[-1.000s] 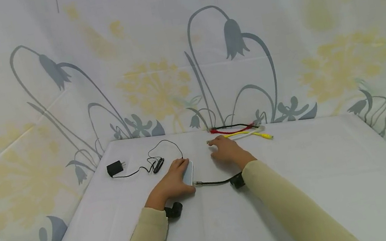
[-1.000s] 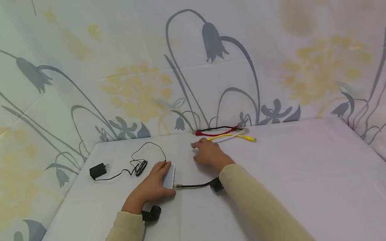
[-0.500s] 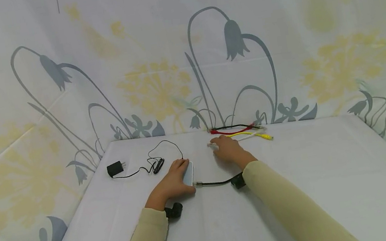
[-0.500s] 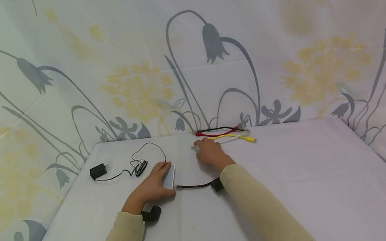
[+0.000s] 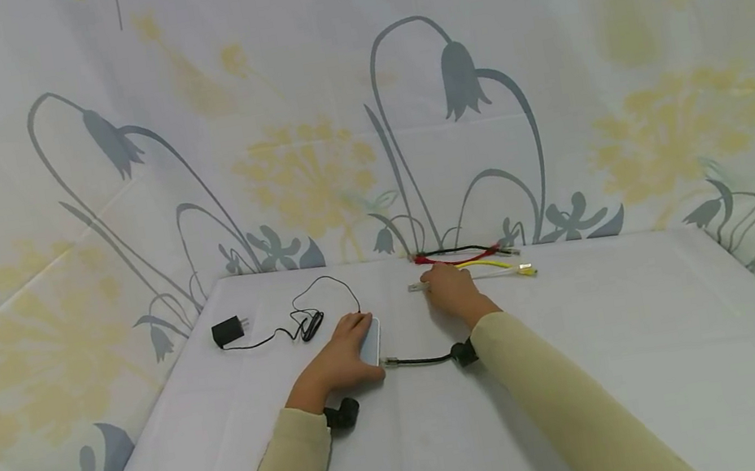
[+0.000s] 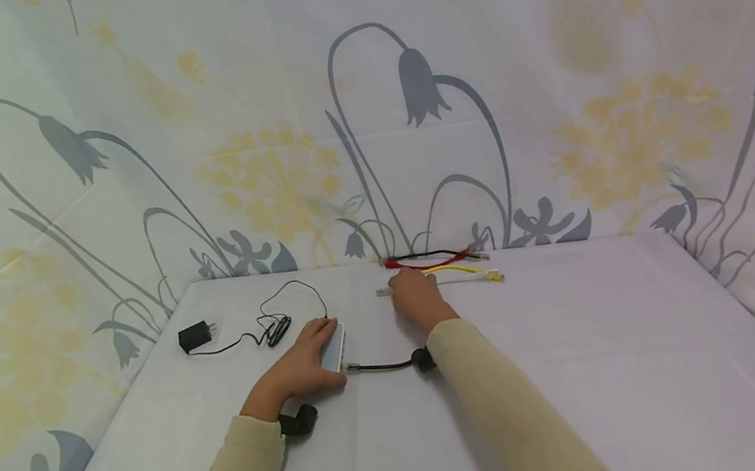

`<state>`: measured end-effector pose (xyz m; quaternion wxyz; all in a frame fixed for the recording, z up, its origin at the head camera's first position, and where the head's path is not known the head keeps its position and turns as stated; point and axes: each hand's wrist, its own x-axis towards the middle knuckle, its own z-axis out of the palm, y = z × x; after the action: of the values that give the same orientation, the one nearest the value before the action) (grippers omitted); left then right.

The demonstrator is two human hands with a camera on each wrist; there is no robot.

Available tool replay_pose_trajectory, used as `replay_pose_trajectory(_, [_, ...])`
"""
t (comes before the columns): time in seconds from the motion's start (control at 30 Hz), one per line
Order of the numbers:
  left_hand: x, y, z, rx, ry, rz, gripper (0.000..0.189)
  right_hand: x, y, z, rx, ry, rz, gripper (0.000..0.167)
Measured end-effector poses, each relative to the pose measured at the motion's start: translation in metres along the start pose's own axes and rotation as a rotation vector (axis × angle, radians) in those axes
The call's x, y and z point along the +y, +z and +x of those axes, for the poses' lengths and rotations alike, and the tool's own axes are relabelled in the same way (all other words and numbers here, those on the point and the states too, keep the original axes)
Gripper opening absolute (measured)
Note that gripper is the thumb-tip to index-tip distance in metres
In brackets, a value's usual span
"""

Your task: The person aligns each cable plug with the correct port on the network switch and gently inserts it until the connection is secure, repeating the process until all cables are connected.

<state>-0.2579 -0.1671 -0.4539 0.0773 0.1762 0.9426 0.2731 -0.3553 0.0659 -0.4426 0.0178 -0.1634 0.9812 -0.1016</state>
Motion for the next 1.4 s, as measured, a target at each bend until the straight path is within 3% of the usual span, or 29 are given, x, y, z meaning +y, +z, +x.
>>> replay_pose_trajectory(0.4, [-0.001, 0.0, 0.0, 0.003, 0.007, 0.001, 0.098, 0.007, 0.006, 0.011, 0.03, 0.01, -0.007, 0.027])
replay_pose_trajectory(0.8, [-0.001, 0.001, 0.0, 0.001, 0.004, 0.016, 0.098, 0.007, 0.001, 0.004, -0.006, -0.03, -0.035, 0.021])
replay_pose_trajectory(1.03, [-0.001, 0.0, 0.001, 0.0, 0.002, 0.007, 0.097, 0.006, 0.001, 0.0, -0.063, -0.068, 0.119, 0.016])
replay_pose_trajectory(1.4, [-0.002, 0.001, 0.003, -0.015, -0.011, 0.029, 0.099, 0.011, 0.002, -0.01, -0.064, -0.126, 0.337, 0.015])
